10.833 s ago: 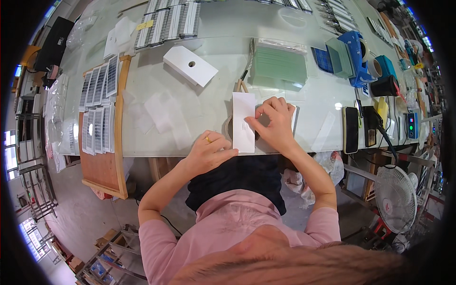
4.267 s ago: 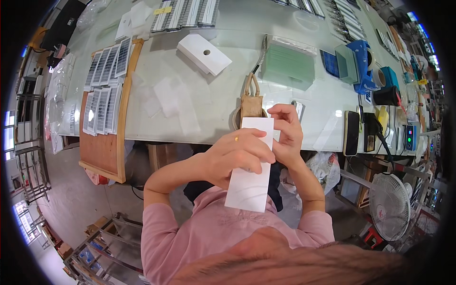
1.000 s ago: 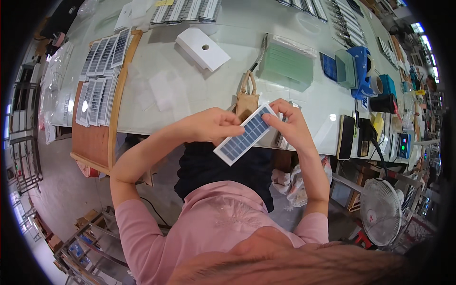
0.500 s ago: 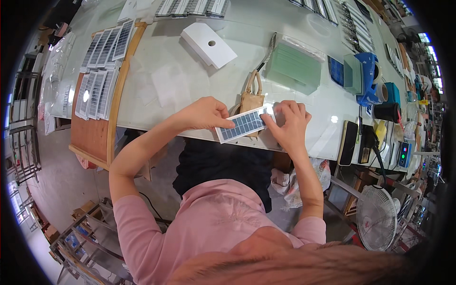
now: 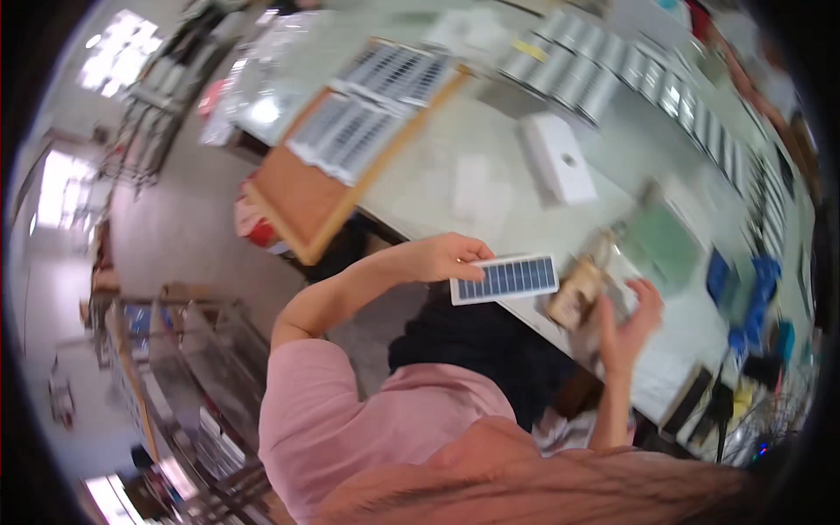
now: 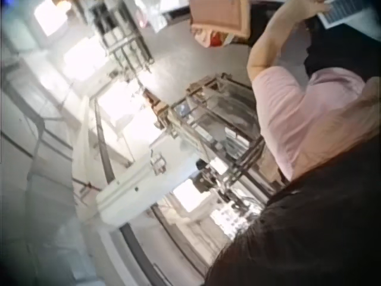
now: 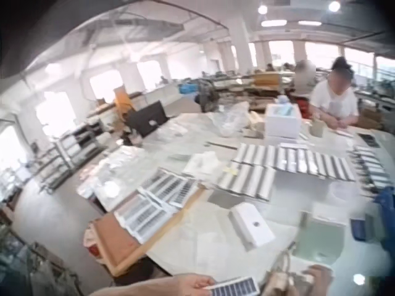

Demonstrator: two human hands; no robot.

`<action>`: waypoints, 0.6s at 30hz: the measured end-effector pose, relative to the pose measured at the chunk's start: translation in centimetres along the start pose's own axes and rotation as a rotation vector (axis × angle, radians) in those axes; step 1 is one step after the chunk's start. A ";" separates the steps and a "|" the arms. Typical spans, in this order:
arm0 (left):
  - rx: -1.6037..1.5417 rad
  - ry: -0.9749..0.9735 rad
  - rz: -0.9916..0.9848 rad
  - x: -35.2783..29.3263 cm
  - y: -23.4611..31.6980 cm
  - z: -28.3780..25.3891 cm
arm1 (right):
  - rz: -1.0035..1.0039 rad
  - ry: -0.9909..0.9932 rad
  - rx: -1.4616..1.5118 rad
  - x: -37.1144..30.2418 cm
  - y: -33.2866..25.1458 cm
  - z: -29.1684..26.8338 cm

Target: The recorder is assembling small solar panels into white plastic frames and applying protective film.

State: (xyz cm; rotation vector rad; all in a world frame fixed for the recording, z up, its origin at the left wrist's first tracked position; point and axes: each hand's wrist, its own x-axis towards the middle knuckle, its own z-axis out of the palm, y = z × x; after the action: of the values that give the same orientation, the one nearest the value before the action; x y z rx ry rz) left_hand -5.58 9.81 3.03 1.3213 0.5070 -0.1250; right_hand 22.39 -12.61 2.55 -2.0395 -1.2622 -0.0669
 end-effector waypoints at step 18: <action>0.647 1.119 -0.058 -16.1 -5.7 -38.6 | -0.258 -0.168 -0.261 7.7 7.4 -2.3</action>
State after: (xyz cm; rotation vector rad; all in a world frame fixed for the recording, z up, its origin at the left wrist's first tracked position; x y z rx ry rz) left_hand -32.81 41.73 -1.26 1.9544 1.5400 0.4780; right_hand 33.03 -10.01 3.19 -2.1214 -1.6937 -0.1929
